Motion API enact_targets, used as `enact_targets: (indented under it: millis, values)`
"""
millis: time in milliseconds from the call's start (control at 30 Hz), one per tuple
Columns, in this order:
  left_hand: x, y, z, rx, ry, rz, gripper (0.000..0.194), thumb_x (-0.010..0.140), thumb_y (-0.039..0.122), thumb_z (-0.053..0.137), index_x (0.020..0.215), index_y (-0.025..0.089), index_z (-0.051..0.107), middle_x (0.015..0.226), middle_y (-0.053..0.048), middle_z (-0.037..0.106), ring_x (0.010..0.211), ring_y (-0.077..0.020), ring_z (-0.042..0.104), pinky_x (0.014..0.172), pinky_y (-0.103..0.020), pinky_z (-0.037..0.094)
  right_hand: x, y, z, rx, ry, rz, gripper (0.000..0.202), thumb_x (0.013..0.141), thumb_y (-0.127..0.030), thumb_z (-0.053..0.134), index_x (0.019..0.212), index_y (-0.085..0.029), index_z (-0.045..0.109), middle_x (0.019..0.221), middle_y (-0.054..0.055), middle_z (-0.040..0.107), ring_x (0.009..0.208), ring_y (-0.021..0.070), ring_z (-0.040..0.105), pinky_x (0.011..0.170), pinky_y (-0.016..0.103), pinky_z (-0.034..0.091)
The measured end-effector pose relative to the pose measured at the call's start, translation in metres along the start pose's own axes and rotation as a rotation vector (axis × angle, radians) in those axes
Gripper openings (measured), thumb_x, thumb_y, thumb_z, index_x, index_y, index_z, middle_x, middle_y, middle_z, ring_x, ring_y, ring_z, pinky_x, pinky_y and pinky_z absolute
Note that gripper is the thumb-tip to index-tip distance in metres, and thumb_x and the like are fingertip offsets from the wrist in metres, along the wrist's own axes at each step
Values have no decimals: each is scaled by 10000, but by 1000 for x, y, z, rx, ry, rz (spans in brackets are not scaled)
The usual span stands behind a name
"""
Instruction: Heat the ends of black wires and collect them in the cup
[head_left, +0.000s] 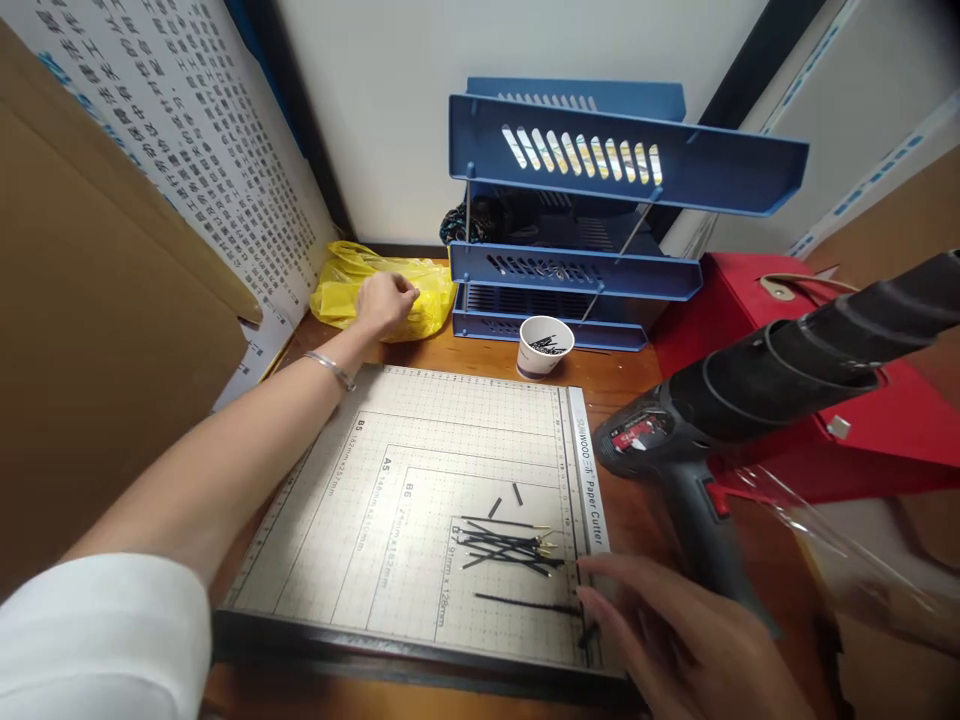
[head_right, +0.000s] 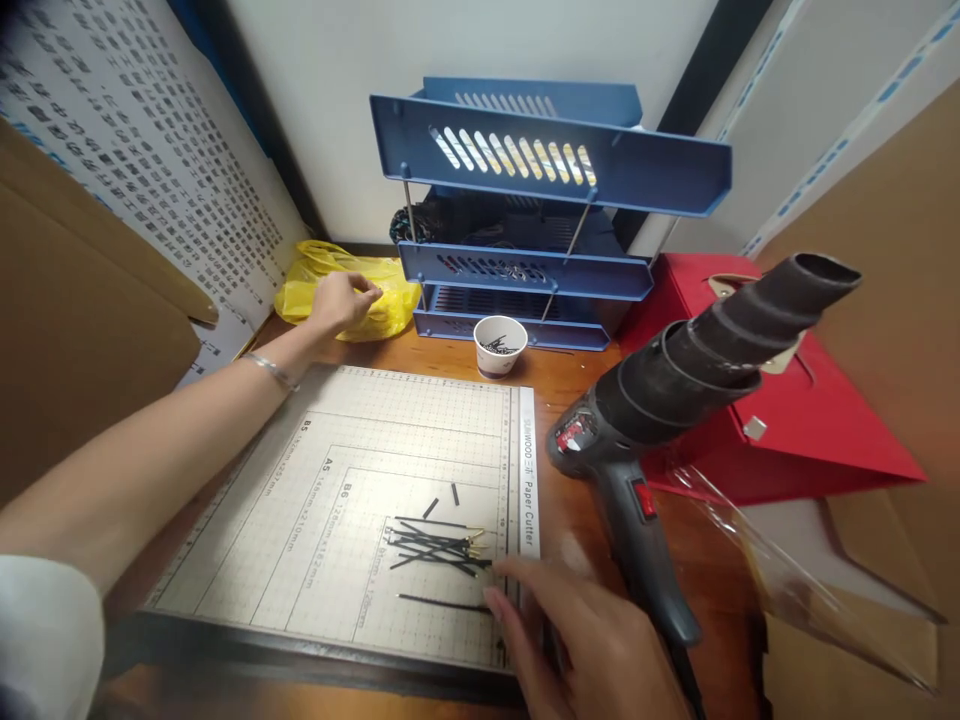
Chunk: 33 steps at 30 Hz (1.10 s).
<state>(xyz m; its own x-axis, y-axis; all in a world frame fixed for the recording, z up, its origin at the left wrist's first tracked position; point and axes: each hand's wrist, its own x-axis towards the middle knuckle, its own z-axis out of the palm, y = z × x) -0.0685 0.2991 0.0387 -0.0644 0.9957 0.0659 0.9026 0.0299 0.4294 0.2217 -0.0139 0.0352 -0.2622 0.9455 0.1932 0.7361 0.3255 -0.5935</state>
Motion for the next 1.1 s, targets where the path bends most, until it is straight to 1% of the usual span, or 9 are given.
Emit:
enact_targets:
  millis: [67, 167, 267, 333, 400, 500, 700, 867, 1100]
  values:
    - [-30, 14, -12, -53, 9, 135, 308, 976, 429, 605, 1060, 151, 706, 1138, -88, 714, 1074, -239, 645, 977, -432, 477, 14, -6, -4, 42, 63, 6, 127, 963, -292, 608, 1026, -234, 701, 729, -51, 700, 524, 60, 610, 518, 115, 493]
    - [-101, 37, -21, -163, -101, 423, 180, 965, 264, 594, 991, 178, 750, 1012, -24, 761, 940, -169, 664, 901, -317, 476, 38, -8, -8, 13, 149, 3, 103, 942, -297, 646, 985, -224, 706, 640, -58, 629, 485, 69, 517, 487, 171, 435]
    - [-179, 49, -13, -248, -229, 636, 110, 930, 211, 661, 944, 194, 768, 907, 7, 765, 841, -155, 664, 814, -282, 497, 59, -6, -12, -1, 67, -19, 95, 932, -269, 654, 976, -242, 734, 749, -44, 696, 531, 74, 521, 525, 202, 420]
    - [-218, 50, -3, -325, -215, 766, 186, 976, 142, 575, 1013, 156, 757, 930, -34, 760, 855, -182, 655, 795, -309, 501, 69, -3, -12, 12, -10, -24, 104, 913, -255, 674, 982, -250, 751, 852, -41, 741, 608, 80, 579, 577, 206, 435]
    - [-242, 48, 5, -378, -162, 769, 202, 984, 99, 549, 1043, 131, 738, 934, -46, 754, 844, -185, 647, 783, -312, 503, 74, -2, -12, 48, -98, -27, 95, 907, -237, 674, 934, -249, 764, 891, -47, 759, 708, 89, 640, 659, 202, 459]
    - [-256, 46, 12, -407, -121, 732, 167, 975, 81, 564, 1021, 122, 719, 899, -41, 738, 824, -180, 636, 773, -306, 500, 74, -2, -10, 109, -203, -26, 130, 912, -214, 656, 868, -249, 772, 859, -59, 763, 769, 87, 671, 723, 195, 465]
    - [-259, 48, 14, -395, -136, 714, 96, 954, 83, 600, 957, 141, 677, 857, -23, 710, 800, -169, 621, 723, -277, 484, 66, 0, -5, 155, -260, -51, 126, 914, -233, 658, 917, -247, 783, 836, -51, 752, 727, 83, 640, 681, 210, 433]
    - [-253, 50, 15, -324, -218, 629, 87, 915, 125, 682, 996, 157, 690, 1001, -39, 697, 936, -193, 618, 849, -316, 481, 61, 17, -8, 1, -259, 36, 153, 903, -214, 634, 827, -247, 763, 810, -35, 703, 723, 96, 595, 685, 235, 406]
    - [-240, 57, 18, -124, -387, 630, 94, 919, 161, 676, 882, 180, 761, 887, -32, 685, 910, -225, 560, 843, -373, 445, 58, 29, -6, -109, -313, 148, 183, 855, -212, 615, 774, -284, 762, 725, -17, 580, 646, 113, 495, 615, 267, 346]
